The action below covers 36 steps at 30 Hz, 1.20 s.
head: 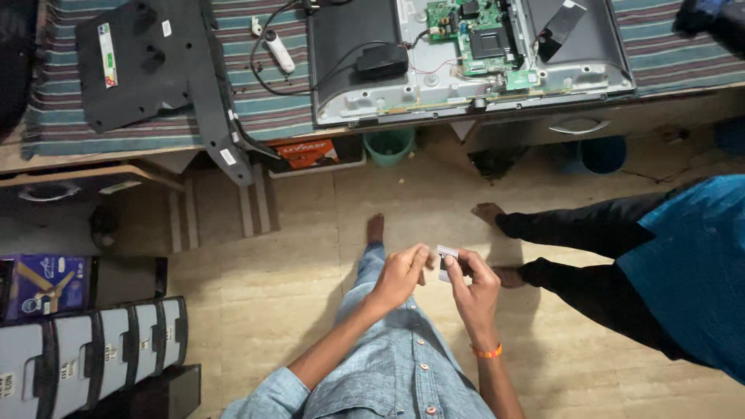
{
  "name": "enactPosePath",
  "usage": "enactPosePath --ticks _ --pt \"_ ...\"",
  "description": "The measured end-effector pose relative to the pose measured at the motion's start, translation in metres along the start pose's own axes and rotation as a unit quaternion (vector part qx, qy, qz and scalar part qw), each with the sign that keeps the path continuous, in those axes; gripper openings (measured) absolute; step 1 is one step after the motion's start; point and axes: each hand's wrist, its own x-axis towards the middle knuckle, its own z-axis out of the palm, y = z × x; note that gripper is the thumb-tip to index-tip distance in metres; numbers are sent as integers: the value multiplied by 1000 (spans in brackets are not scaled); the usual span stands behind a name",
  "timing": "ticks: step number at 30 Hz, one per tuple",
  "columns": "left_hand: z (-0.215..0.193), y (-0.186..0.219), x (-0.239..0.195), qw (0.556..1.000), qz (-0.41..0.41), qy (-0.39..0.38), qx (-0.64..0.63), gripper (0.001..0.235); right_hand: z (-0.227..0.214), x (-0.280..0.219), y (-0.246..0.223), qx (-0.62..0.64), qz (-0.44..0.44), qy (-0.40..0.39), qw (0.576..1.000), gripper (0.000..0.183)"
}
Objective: The person retrieves a flashlight from a drawer, illuminates the interior of a disassembled television, and uses a screwdriver to remove screws from a circuit board. They then detach and lift a metal bracket from the chassis.
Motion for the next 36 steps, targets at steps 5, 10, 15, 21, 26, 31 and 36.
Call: enactPosePath --ticks 5,10,15,21,26,31,36 --pt "-9 -7 37 997 65 -27 -33 29 19 34 24 -29 1 -8 1000 17" --pt "-31 -21 105 984 -33 -53 -167 22 50 92 49 214 174 -16 961 19" --pt "-65 -9 171 958 -38 -81 -272 23 78 169 61 324 284 -9 903 20" --pt "-119 32 234 965 -6 -58 -255 17 117 247 39 314 263 -36 912 20" --pt "-152 51 269 969 9 -31 -245 15 147 293 28 334 270 -62 901 20" --pt "-161 64 288 972 -11 -18 -234 13 158 315 28 348 286 -70 890 20" --pt "-156 79 301 976 -10 -1 -215 15 149 337 27 381 320 -83 864 19"
